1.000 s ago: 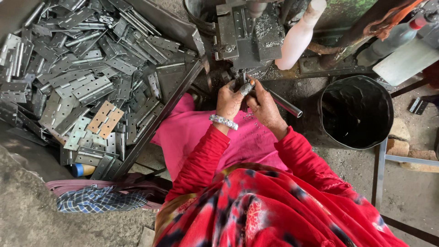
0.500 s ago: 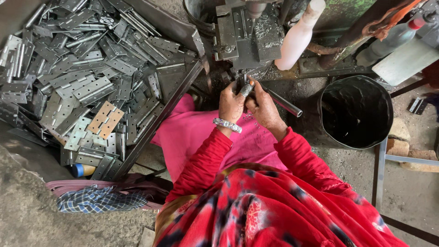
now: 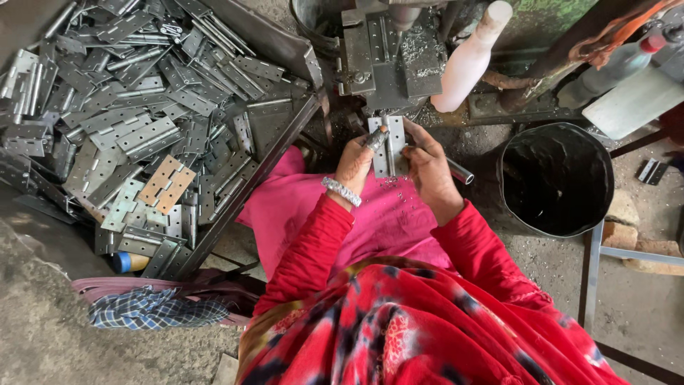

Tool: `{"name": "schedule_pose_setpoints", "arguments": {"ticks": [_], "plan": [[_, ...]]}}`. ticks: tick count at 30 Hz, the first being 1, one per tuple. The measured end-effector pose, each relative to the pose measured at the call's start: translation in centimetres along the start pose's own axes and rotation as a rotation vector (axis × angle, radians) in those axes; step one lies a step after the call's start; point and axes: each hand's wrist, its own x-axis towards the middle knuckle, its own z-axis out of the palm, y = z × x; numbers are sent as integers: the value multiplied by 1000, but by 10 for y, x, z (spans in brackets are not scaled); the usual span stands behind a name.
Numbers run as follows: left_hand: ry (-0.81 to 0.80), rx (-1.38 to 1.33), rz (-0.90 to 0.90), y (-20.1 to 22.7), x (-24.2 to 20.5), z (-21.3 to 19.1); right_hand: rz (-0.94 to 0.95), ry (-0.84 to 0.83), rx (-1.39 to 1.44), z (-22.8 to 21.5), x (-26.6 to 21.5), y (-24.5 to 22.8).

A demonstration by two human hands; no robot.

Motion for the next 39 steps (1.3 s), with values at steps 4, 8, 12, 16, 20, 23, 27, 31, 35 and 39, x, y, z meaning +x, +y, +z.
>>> {"name": "schedule_pose_setpoints", "arguments": {"ticks": [4,8,12,16,20,23,27,31,35,39], "plan": [[15,21,28,-8,24,7,-84,41,-143,-9,-5,-23],[217,609,143,11,70,24,-543,302,-1280,-27,-6,-58],[500,1023,391,41,97,51,-89,258,-1682,-35,-15,-55],[465,1497,404,51,69,71,24,128,-1664,-47,-23,-30],[366,1810,499,42,31,77,85,25,-1746,-61,-7,-17],[304,1819,385,44,40,76,95,-43,-1784,-62,8,-17],[296,1854,410,57,76,68,137,-12,-1703,-60,13,-18],[305,1947,407,53,96,72,178,76,-1599,-79,3,5],[284,1983,387,42,86,70,258,132,-1561,-96,-16,46],[328,1955,482,43,76,66,281,142,-1512,-93,-7,44]]}}
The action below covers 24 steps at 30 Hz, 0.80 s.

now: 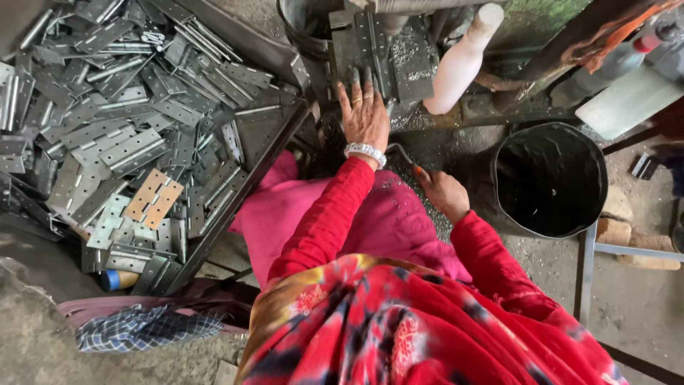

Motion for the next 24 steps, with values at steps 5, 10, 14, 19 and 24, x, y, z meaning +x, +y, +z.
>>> {"name": "schedule_pose_setpoints", "arguments": {"ticks": [5,10,14,19,24], "plan": [[-63,-127,-12,-4,14,8,-64,80,-131,-39,18,-13],[-50,-156,-99,1,29,14,-90,-26,28,-19,0,-10],[52,-165,-34,-8,11,8,-16,60,-33,-2,-2,-12],[-20,-77,6,-16,35,6,-102,128,-160,-38,18,-15],[-74,-125,-53,-13,46,10,-50,151,-123,-35,5,-24]]}}
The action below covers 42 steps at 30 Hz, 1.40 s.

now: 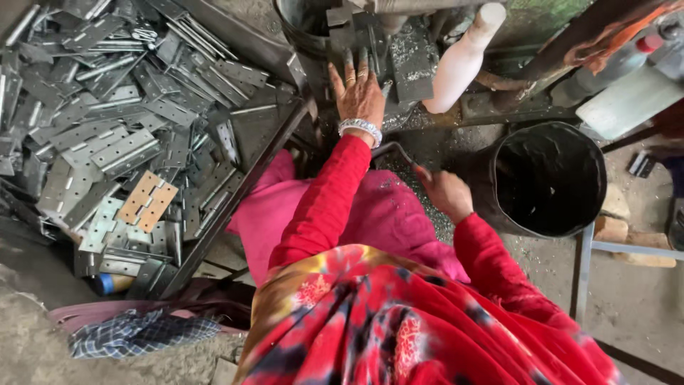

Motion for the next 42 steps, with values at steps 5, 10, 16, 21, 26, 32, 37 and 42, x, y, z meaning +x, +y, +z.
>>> {"name": "schedule_pose_setpoints", "arguments": {"ticks": [5,10,16,21,26,32,37,42], "plan": [[1,-50,7,-1,-29,-1,16,-79,49,8,-16,2],[6,-36,29,0,-29,-17,-36,-111,105,-12,5,-2],[-13,-20,6,5,-26,-8,46,-146,-32,6,-10,-2],[-22,-48,-9,5,-24,-13,32,-109,30,-6,1,-1],[-49,41,-4,5,-21,-18,39,-136,111,4,0,6],[-24,4,24,-3,-26,-19,108,-181,82,29,-10,5],[-97,-7,-5,1,-6,-9,-30,-40,19,2,10,8],[-31,-23,10,-4,8,-8,24,-63,102,23,-4,13]]}}
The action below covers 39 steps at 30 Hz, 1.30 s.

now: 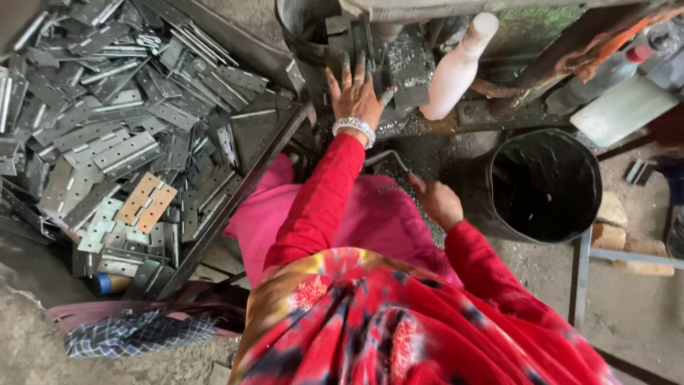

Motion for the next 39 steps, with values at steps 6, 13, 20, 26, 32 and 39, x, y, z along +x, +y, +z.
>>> {"name": "schedule_pose_setpoints", "arguments": {"ticks": [6,13,20,26,32,39], "plan": [[-111,40,22,0,-11,-6,-20,37,-41,11,-23,4],[18,141,164,-4,-75,3,-225,252,-171,-74,-15,-59],[122,-304,300,-21,-73,4,-190,250,-180,-92,-15,-73],[382,-185,226,42,-15,-19,-178,208,-164,-89,-9,-69],[88,-291,-5,51,-28,-10,-186,220,-145,-87,-18,-65],[111,-22,106,11,-77,-10,-166,163,-150,-81,-19,-66]]}}
